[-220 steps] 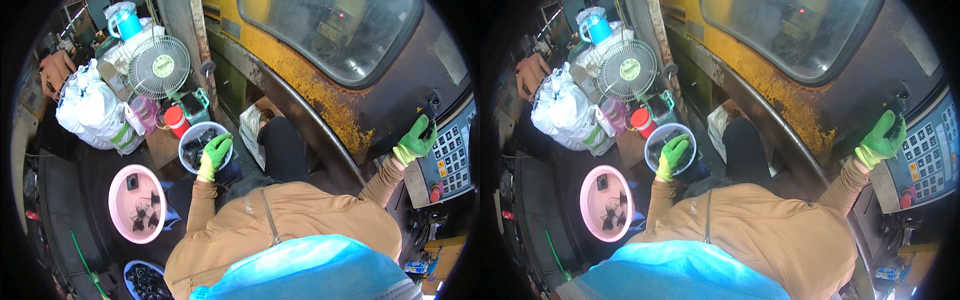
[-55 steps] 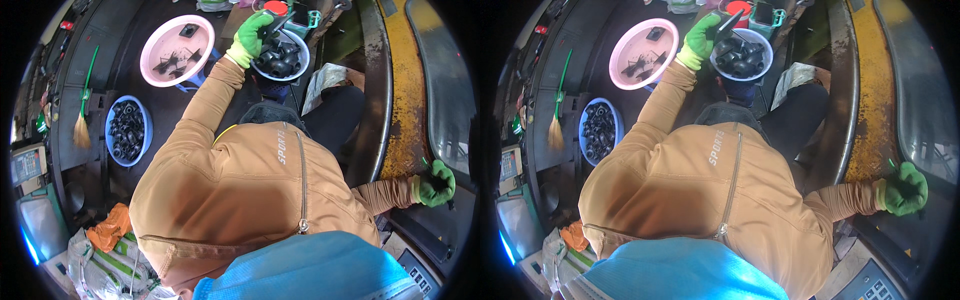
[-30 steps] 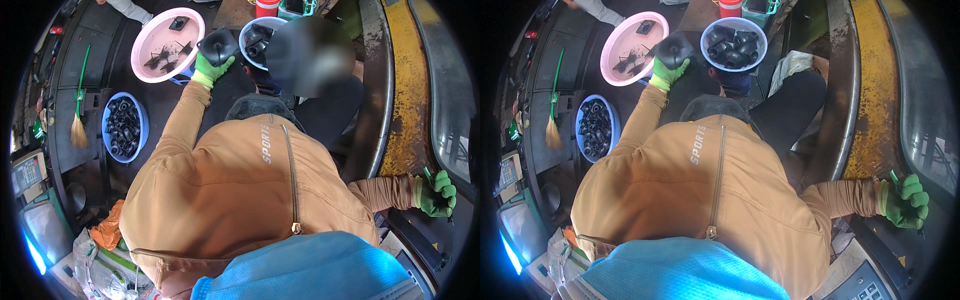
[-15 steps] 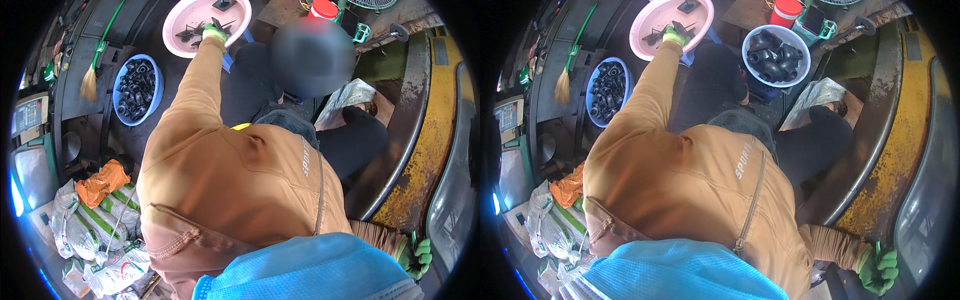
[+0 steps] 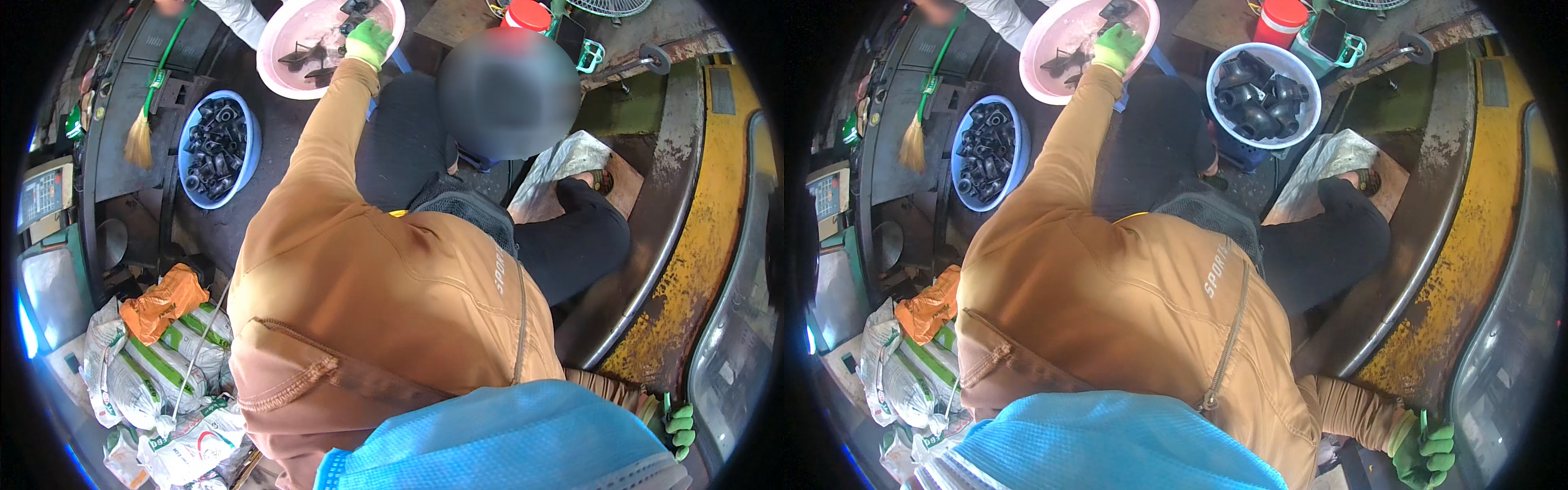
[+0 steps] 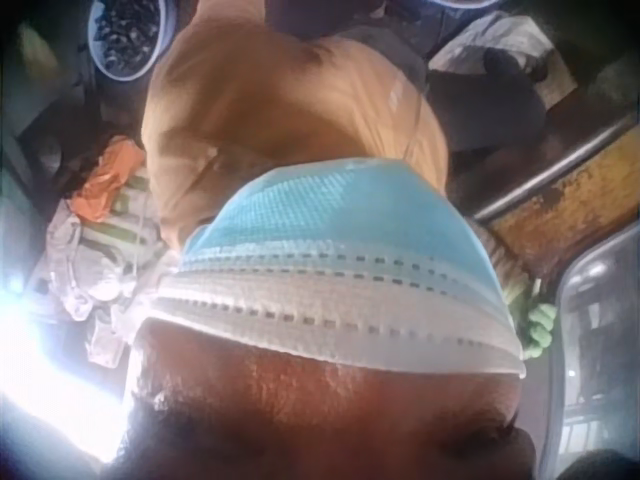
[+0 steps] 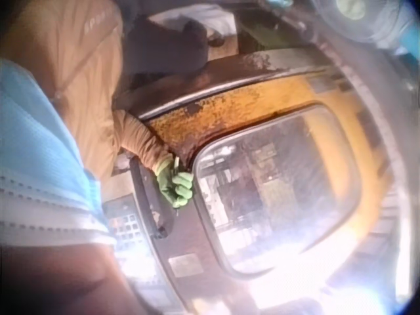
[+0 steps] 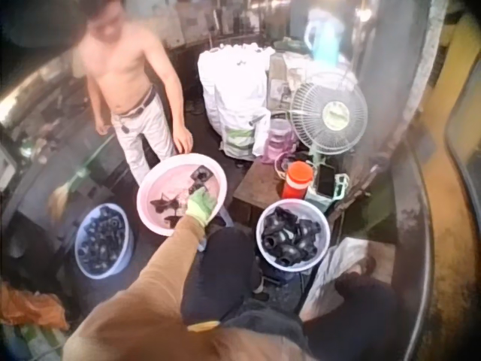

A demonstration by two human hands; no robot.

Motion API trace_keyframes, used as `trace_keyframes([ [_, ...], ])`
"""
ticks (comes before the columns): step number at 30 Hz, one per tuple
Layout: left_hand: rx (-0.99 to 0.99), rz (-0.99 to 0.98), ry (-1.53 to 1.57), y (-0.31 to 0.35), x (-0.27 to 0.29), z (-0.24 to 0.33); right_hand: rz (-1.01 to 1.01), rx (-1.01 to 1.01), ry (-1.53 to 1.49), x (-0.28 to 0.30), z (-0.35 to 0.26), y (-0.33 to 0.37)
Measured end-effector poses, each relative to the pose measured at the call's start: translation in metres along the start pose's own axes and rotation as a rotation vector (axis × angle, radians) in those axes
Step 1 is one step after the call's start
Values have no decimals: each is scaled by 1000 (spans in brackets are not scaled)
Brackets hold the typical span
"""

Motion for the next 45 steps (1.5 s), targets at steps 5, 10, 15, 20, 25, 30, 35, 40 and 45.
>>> trace_keyframes([
  [5, 173, -423, 412, 94, -78, -30, -20, 41, -20, 1, -14, 1],
  [10, 575, -553, 166, 168, -98, -68, -33, 33, -62, 5, -22, 2],
  [15, 477, -537, -25, 171, -93, -62, -42, -16, -122, 13, -25, 1],
  [20, 446, -518, -151, 167, -88, -69, -56, -62, -208, 19, -24, 1],
  [25, 463, -549, -112, 166, -81, -71, -70, -123, -329, 21, -24, 1],
  [30, 516, -597, -84, 164, -80, -69, -17, -119, -187, 21, -28, 4],
  [35, 482, -531, -176, 162, -81, -70, -227, -118, -293, 10, -24, 6],
  [40, 475, -501, -178, 164, -82, -68, -205, -108, -313, 3, -21, 10],
  [45, 457, -491, -208, 168, -84, -66, -237, -107, -311, -3, -20, 9],
])
Point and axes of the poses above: each hand's wrist, its own y-axis away from the middle knuckle, its own x-axis out of the back of the hand, z = x × y, the point moved 4 cm from there along -y, towards the middle knuckle, and after that the axes turned 4 degrees about -x, right-handed, at the moved point
